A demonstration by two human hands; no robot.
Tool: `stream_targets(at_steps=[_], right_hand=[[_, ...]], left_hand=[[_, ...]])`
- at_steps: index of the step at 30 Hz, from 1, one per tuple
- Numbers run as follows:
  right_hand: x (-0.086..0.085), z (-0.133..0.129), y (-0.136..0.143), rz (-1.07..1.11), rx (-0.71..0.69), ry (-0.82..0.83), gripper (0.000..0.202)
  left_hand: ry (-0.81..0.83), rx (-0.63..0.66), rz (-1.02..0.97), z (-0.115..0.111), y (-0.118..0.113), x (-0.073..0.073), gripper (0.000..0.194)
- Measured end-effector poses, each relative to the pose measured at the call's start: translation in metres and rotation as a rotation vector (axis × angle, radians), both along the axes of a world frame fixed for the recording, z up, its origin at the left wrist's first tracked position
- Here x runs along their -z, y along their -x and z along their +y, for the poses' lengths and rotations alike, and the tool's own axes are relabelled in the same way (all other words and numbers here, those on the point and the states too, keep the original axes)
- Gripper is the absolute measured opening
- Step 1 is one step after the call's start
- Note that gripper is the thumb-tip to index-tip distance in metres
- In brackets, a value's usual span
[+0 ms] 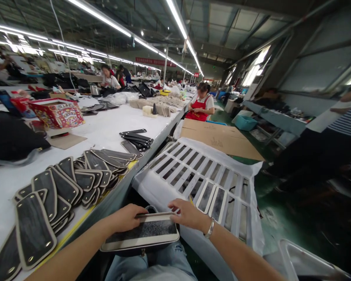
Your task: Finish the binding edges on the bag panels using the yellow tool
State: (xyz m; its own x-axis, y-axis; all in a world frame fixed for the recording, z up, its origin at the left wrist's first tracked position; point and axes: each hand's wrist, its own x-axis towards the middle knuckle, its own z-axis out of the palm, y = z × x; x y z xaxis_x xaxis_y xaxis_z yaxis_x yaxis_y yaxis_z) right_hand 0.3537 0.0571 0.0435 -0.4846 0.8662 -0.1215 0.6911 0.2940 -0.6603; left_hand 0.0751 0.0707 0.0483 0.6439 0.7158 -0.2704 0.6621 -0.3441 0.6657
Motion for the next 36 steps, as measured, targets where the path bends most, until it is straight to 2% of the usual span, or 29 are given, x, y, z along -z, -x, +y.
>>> stream_targets(at_steps=[2,4,12,20,29,36], right_hand=[[0.0,0.003,0.007,-0.05,-0.123,-0.054,0.028],[0.0,0.005,0.011,-0.109,-0.176,-0.063,0.025],[0.008,0.007,0.002,-0.124,-0.217,0.012,0.028],[0.017,0.005,0.002,-0.143,-0.256,-0.05,0.027],[0.016,0.003,0.002,-0.19,-0.328,-0.099,0.023],[0.005,-0.004,-0.003,-0.178,-0.381,-0.068,0.025]], left_hand=[[-0.001,0.06,0.041,0.003,-0.005,-0.001,0.051],[-0.006,0.09,0.049,0.004,-0.005,0.0,0.05],[-0.007,0.132,0.062,-0.002,-0.019,0.003,0.04],[-0.105,0.25,0.116,-0.003,-0.026,0.008,0.035],[-0.244,0.279,0.244,-0.006,-0.039,0.013,0.039],[-0.308,0.316,0.324,-0.014,-0.042,0.018,0.052]])
